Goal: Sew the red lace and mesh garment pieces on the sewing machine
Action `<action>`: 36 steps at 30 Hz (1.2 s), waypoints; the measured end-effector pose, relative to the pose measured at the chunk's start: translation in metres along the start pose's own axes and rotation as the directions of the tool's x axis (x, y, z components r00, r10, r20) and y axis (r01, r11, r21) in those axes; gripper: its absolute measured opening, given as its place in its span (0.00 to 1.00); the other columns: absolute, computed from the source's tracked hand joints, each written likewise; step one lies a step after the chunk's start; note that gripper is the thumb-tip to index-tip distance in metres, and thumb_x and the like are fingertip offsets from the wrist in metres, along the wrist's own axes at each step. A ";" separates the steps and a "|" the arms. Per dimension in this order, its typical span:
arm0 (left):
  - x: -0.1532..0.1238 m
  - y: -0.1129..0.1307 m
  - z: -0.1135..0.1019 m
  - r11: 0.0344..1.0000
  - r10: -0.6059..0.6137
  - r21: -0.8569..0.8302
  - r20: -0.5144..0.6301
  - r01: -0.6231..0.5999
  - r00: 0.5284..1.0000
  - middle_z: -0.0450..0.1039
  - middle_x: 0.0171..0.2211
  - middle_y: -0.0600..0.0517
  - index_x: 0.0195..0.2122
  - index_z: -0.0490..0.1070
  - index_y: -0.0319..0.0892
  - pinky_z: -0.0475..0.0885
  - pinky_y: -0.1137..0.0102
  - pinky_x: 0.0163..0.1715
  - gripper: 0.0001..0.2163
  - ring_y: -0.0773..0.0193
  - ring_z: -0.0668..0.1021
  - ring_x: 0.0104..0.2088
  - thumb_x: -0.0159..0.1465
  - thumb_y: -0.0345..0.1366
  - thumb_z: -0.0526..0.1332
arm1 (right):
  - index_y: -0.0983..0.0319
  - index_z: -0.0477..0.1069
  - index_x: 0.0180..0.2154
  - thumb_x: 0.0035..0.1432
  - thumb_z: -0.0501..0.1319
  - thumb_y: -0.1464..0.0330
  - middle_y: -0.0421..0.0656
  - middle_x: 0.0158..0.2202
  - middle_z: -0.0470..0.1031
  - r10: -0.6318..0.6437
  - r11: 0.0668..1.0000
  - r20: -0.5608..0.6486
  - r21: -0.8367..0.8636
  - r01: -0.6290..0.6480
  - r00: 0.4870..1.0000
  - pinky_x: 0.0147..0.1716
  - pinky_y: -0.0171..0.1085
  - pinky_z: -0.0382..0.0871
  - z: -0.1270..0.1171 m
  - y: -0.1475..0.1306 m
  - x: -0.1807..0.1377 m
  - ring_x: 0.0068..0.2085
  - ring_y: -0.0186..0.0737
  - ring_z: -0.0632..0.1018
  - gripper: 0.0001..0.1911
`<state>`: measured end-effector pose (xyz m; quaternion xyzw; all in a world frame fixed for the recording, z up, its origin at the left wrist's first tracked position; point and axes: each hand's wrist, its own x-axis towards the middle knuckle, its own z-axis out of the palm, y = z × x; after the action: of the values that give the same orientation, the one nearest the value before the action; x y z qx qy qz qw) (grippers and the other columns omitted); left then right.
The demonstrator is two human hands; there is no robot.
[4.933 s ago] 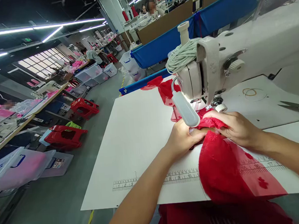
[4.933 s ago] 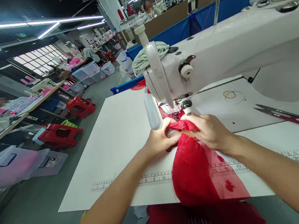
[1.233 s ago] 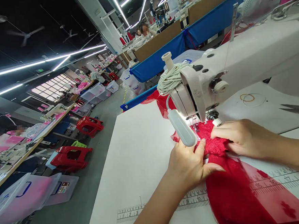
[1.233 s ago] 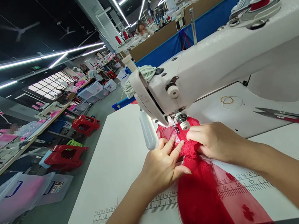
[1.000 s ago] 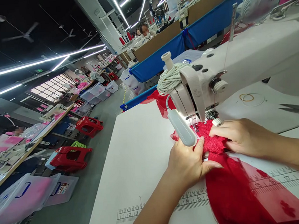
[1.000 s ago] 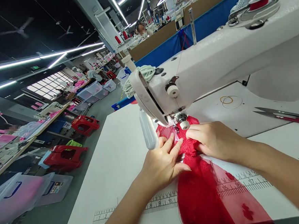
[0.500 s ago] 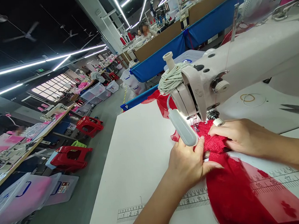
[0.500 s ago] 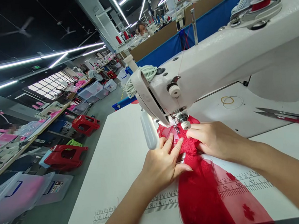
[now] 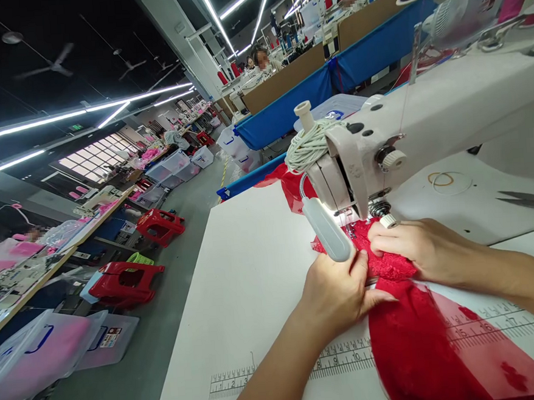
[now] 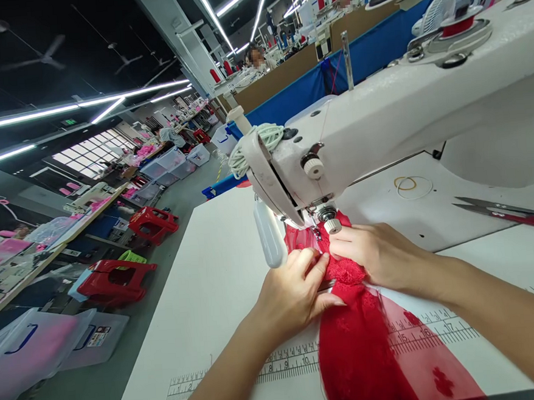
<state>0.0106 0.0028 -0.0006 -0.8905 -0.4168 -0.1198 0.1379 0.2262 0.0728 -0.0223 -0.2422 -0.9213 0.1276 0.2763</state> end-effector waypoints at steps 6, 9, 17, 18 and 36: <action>0.002 -0.001 -0.003 0.996 -0.022 -0.083 0.039 0.026 0.999 0.75 0.33 0.46 0.54 0.73 0.35 0.71 0.67 0.25 0.32 0.60 0.76 0.30 0.75 0.57 0.42 | 0.58 0.55 0.28 0.68 0.57 0.62 0.39 0.28 0.65 0.011 1.000 -0.046 -0.001 -0.011 0.999 0.25 0.36 0.51 0.002 -0.003 0.001 0.27 0.36 0.63 0.17; 0.000 0.001 -0.004 0.998 -0.018 -0.060 0.013 0.019 1.000 0.76 0.34 0.45 0.53 0.74 0.35 0.73 0.67 0.24 0.31 0.59 0.76 0.29 0.74 0.58 0.44 | 0.58 0.55 0.28 0.66 0.59 0.64 0.39 0.28 0.64 0.023 1.000 0.015 -0.001 -0.023 1.000 0.25 0.36 0.51 -0.001 -0.003 0.002 0.26 0.36 0.63 0.17; -0.006 0.010 0.001 0.997 0.008 0.074 -0.131 0.002 0.991 0.79 0.43 0.37 0.51 0.77 0.33 0.76 0.63 0.28 0.30 0.55 0.77 0.32 0.72 0.57 0.51 | 0.57 0.53 0.27 0.56 0.56 0.73 0.38 0.26 0.61 0.012 0.999 -0.017 -0.050 -0.013 1.000 0.24 0.37 0.47 0.003 0.000 0.002 0.25 0.37 0.59 0.12; -0.006 0.010 0.001 0.997 0.006 0.076 -0.123 0.004 0.992 0.79 0.42 0.37 0.51 0.77 0.33 0.76 0.64 0.28 0.30 0.56 0.77 0.31 0.72 0.57 0.51 | 0.57 0.52 0.27 0.55 0.56 0.74 0.38 0.27 0.61 0.013 0.998 -0.018 -0.055 -0.014 1.000 0.24 0.37 0.47 0.003 -0.001 0.002 0.26 0.37 0.59 0.12; -0.003 0.008 -0.002 0.998 0.003 0.061 -0.146 0.006 0.989 0.79 0.44 0.37 0.51 0.78 0.33 0.76 0.64 0.33 0.36 0.56 0.77 0.35 0.72 0.62 0.44 | 0.58 0.54 0.27 0.60 0.53 0.77 0.39 0.28 0.63 0.129 0.980 0.042 -0.160 -0.121 0.991 0.27 0.37 0.49 -0.006 -0.010 0.004 0.27 0.37 0.61 0.13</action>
<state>0.0147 -0.0046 -0.0011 -0.8744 -0.4095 -0.1719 0.1953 0.2230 0.0669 -0.0117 -0.3171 -0.9183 0.0782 0.2238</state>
